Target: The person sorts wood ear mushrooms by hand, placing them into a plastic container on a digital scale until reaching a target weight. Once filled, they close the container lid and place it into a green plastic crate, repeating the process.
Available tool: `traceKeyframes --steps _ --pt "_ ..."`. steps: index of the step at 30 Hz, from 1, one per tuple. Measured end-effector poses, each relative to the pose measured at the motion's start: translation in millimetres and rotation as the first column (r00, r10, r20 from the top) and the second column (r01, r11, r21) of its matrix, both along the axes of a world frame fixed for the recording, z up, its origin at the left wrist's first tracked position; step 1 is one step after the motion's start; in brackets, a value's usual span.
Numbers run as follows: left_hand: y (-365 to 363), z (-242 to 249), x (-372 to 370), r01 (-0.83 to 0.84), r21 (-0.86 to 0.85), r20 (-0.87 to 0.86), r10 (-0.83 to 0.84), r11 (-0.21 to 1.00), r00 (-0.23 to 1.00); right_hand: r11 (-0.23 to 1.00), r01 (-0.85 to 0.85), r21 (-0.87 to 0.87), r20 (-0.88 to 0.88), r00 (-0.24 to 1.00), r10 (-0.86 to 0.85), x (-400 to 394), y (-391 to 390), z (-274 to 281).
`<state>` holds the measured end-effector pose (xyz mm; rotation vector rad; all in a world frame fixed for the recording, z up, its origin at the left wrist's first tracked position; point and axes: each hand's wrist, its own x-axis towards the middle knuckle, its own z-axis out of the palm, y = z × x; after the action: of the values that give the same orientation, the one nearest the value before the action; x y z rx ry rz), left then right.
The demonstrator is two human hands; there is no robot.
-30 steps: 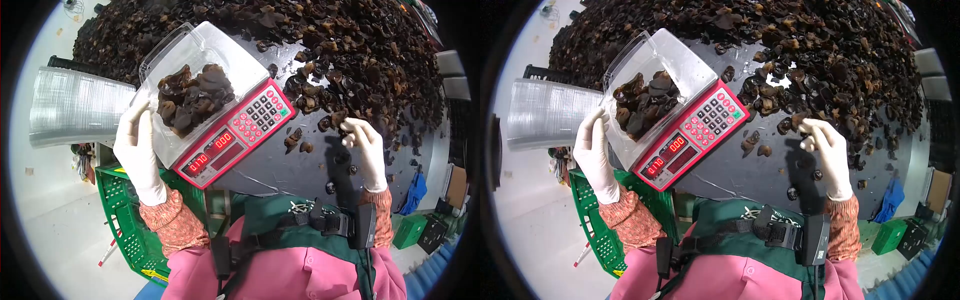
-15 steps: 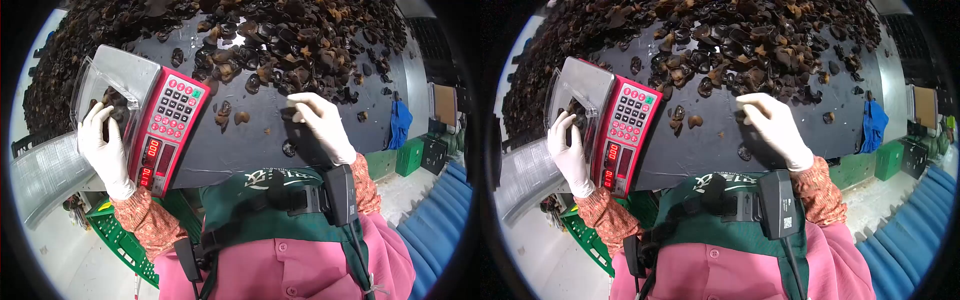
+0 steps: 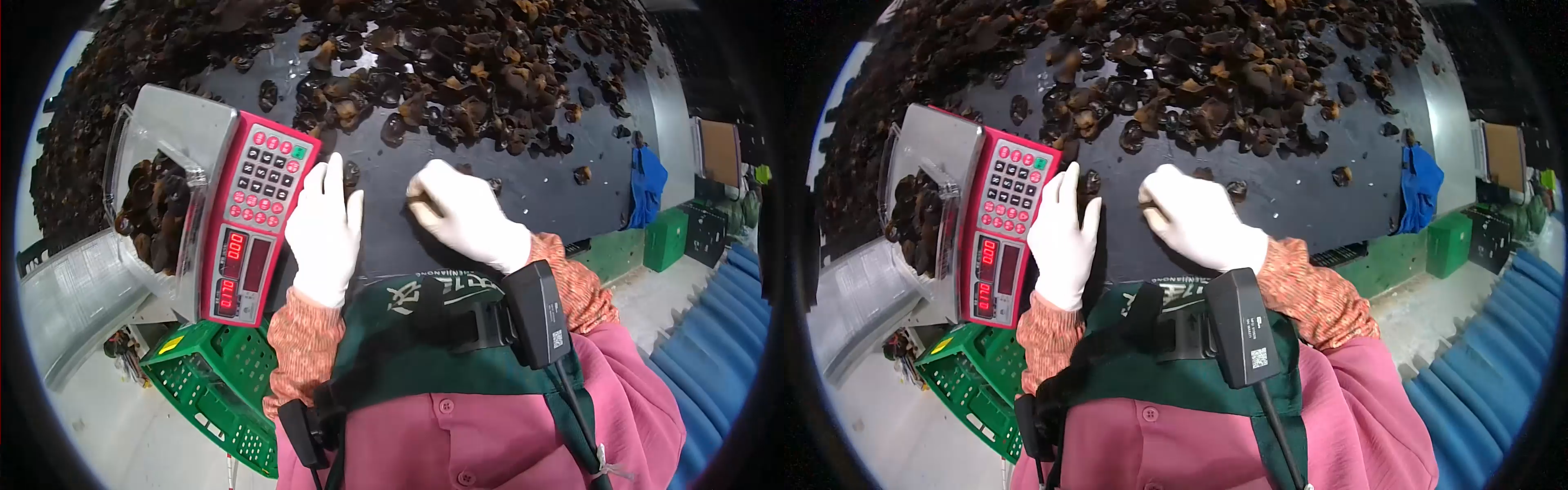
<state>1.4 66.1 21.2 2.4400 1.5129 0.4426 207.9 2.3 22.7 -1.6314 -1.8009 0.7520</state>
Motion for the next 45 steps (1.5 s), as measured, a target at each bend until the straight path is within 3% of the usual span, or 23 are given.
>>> traceKeyframes --steps 2,6,8,9,10,12,18,20,22,23,26,27,28,30,32,35,36,37,38,39,42,43,45 --pt "4 -18 6 -0.013 0.051 -0.072 0.017 0.999 0.997 0.994 0.107 0.021 -0.014 0.994 -0.107 28 -15 10" --pt "7 -30 2 0.035 0.137 0.196 -0.061 0.990 0.979 0.910 0.413 -0.042 0.027 0.911 -0.412 92 -55 32" --pt "3 -24 0 0.021 -0.058 0.380 0.003 0.998 0.925 0.865 0.490 -0.106 0.005 0.870 -0.493 111 -74 30" --pt "-2 -19 0 0.017 -0.311 0.513 0.153 0.950 0.845 0.864 0.488 -0.120 0.013 0.871 -0.490 111 -81 30" --pt "-4 -13 -1 0.019 -0.604 0.511 0.370 0.796 0.776 0.866 0.483 -0.134 0.018 0.874 -0.485 109 -84 30" --pt "-7 0 3 0.275 -0.810 0.574 0.601 0.518 0.557 0.911 0.404 -0.079 0.029 0.915 -0.403 95 -81 22" --pt "-19 3 28 0.617 -0.781 0.438 0.792 0.102 0.424 0.901 0.416 -0.122 -0.012 0.907 -0.421 63 -64 7" --pt "-23 0 33 0.643 -0.763 0.455 0.764 0.070 0.457 0.881 0.444 -0.162 -0.072 0.886 -0.459 67 -61 11" --pt "-25 14 47 0.454 -0.876 0.466 0.523 0.161 0.713 0.909 0.415 -0.045 0.029 0.910 -0.414 72 -55 7" --pt "-30 7 51 0.420 -0.857 0.509 0.368 0.299 0.778 0.924 0.381 0.042 0.090 0.919 -0.383 71 -50 3" --pt "-46 13 72 0.420 -0.635 0.470 -0.108 0.648 0.876 0.954 0.281 0.103 0.255 0.920 -0.298 56 -30 -2" --pt "-49 1 72 0.482 -0.427 0.403 -0.316 0.765 0.859 0.960 0.258 0.108 0.310 0.909 -0.279 52 -25 -9" --pt "-49 -8 73 0.552 -0.191 0.286 -0.492 0.811 0.822 0.965 0.236 0.111 0.367 0.893 -0.260 50 -23 -16" --pt "-45 -15 72 0.624 -0.215 0.011 -0.637 0.751 0.771 0.974 0.217 0.066 0.377 0.899 -0.225 50 -20 -18" --pt "-46 -18 75 0.655 -0.194 0.035 -0.662 0.730 0.748 0.951 0.239 0.197 0.261 0.922 -0.285 54 -28 -21" --pt "-44 -17 74 0.588 -0.264 0.411 -0.463 0.765 0.786 0.934 0.331 0.133 0.119 0.931 -0.346 64 -43 -1" --pt "-39 -6 75 0.569 -0.422 0.557 -0.293 0.706 0.777 0.926 0.359 0.116 0.073 0.927 -0.369 66 -48 9" --pt "-34 0 72 0.475 -0.704 0.599 0.081 0.527 0.797 0.926 0.373 0.053 0.015 0.927 -0.374 67 -55 22" --pt "-30 4 70 0.411 -0.881 0.472 0.436 0.233 0.766 0.922 0.378 0.086 -0.005 0.925 -0.379 64 -59 31" --pt "-29 5 73 0.566 -0.820 0.459 0.684 0.081 0.567 0.932 0.351 0.096 0.011 0.935 -0.353 59 -61 37" --pt "-30 -9 66 0.756 -0.625 0.212 0.889 -0.197 0.407 0.985 0.163 0.051 0.052 0.985 -0.166 40 -63 51" --pt "-35 -14 67 0.705 -0.670 0.005 0.948 -0.233 0.318 0.984 0.128 0.124 0.065 0.988 -0.137 40 -63 53" --pt "-33 -6 68 0.709 -0.651 -0.029 0.942 -0.271 0.334 0.945 0.152 0.291 0.094 0.978 -0.187 48 -60 58"
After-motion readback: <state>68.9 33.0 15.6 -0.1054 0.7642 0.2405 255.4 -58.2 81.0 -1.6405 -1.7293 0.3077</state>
